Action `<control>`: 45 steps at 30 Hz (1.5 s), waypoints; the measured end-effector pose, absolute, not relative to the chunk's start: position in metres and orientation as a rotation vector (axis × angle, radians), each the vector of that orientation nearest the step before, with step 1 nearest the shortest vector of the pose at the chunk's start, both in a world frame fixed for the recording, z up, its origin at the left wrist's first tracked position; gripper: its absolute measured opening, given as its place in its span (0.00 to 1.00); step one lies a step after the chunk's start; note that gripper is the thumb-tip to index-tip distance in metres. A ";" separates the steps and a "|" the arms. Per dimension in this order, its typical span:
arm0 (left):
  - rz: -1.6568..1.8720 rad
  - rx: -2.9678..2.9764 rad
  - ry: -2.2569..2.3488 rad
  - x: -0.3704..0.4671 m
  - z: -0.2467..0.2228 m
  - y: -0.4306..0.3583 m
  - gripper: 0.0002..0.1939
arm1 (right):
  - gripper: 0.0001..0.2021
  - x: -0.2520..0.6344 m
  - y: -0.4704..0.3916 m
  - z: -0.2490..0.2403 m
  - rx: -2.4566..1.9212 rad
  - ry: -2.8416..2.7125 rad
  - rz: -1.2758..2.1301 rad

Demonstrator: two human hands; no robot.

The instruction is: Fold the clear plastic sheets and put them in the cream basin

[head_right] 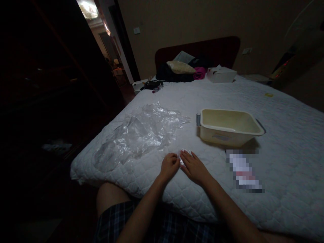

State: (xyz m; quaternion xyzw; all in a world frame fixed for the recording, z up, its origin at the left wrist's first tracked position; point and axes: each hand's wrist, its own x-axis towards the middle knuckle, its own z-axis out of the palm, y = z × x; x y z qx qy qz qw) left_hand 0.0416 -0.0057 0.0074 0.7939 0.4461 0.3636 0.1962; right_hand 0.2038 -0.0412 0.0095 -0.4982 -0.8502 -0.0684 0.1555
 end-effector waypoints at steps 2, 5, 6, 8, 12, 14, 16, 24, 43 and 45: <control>1.073 2.212 1.291 0.042 0.006 -0.007 0.09 | 0.24 0.204 -0.042 0.008 -1.416 -2.464 -0.180; 1.128 2.244 1.326 0.041 0.005 -0.010 0.07 | 0.25 0.203 -0.041 0.007 -1.423 -2.473 -0.163; 1.145 2.267 1.340 0.041 0.005 -0.011 0.05 | 0.25 0.203 -0.041 0.007 -1.425 -2.471 -0.155; 1.180 2.332 1.368 0.039 0.005 -0.014 0.04 | 0.26 0.203 -0.041 0.008 -1.425 -2.464 -0.133; 1.119 2.547 1.250 0.037 0.008 -0.016 0.14 | 0.27 0.203 -0.043 0.010 -1.414 -2.449 -0.082; 1.070 2.603 1.181 0.036 0.009 -0.016 0.15 | 0.28 0.204 -0.043 0.010 -1.409 -2.421 -0.058; 1.045 2.600 1.190 0.036 0.009 -0.017 0.14 | 0.30 0.205 -0.044 0.009 -1.398 -2.378 -0.039; 1.051 2.456 1.257 0.031 0.002 -0.018 0.15 | 0.33 0.207 -0.048 0.011 -1.298 -2.219 -0.066; 1.189 2.261 0.939 0.027 0.009 -0.018 0.14 | 0.13 0.214 -0.052 0.003 -1.304 -1.861 -0.135; 1.216 2.196 0.913 0.028 0.009 -0.018 0.10 | 0.13 0.212 -0.053 0.003 -1.298 -1.817 -0.088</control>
